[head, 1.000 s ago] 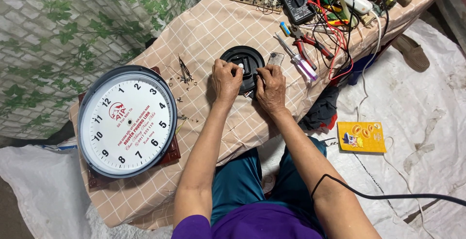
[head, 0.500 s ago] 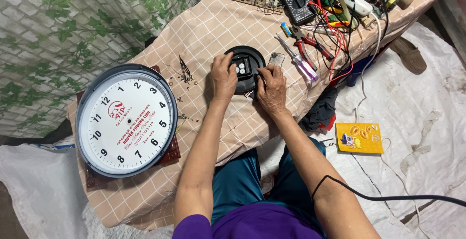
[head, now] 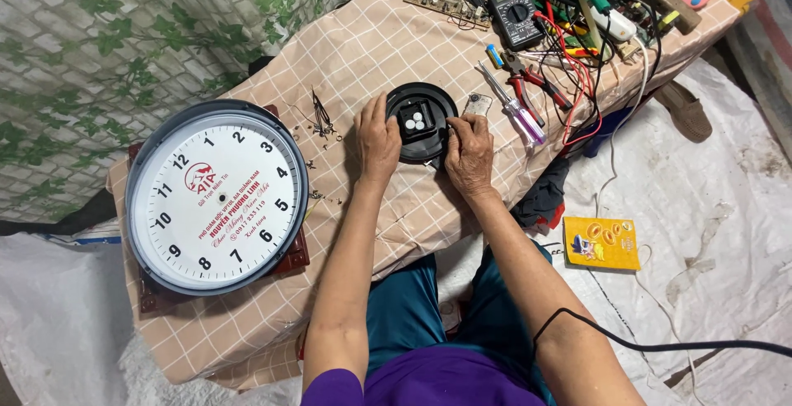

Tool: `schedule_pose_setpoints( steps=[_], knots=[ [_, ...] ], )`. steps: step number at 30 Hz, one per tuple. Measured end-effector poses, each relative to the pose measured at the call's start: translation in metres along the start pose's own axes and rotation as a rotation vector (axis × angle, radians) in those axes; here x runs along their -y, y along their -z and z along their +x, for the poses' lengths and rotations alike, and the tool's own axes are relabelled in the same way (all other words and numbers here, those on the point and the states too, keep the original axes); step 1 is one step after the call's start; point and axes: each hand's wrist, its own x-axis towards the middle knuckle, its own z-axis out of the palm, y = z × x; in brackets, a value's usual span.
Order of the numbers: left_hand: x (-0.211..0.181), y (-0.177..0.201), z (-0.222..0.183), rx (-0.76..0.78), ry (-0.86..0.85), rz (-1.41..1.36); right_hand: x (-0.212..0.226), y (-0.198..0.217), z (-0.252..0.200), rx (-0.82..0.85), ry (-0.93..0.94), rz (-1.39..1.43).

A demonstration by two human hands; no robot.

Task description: Repairing a wall clock by prying open and adjusting the internal movement mechanism using a screwdriver

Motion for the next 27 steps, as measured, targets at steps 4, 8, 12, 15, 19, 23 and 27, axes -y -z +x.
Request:
schedule_pose_setpoints(
  steps=[4, 8, 12, 15, 19, 23, 27],
  knots=[
    [0.019, -0.008, -0.017, -0.035, 0.012, -0.081, 0.001, -0.002, 0.000, -0.005, 0.009, -0.003],
    [0.032, -0.017, -0.029, -0.093, 0.009, -0.131, 0.002, -0.002, -0.002, 0.009, 0.008, -0.018],
    [0.025, -0.006, -0.033, -0.131, 0.017, -0.144, 0.000, -0.003, -0.001, 0.011, -0.008, 0.045],
    [0.014, 0.003, -0.028, -0.157, 0.004, -0.124, -0.015, -0.011, -0.001, 0.023, -0.066, 0.187],
    [0.021, -0.009, -0.028, -0.147, -0.020, -0.097, -0.007, 0.005, 0.007, 0.064, -0.113, 0.281],
    [0.029, -0.019, -0.028, -0.208, -0.012, -0.102, 0.003, 0.029, 0.011, 0.123, -0.069, 0.245],
    [0.044, -0.036, -0.030, -0.291, 0.028, 0.025, -0.016, 0.034, -0.014, 0.173, -0.042, 0.040]
  ],
)
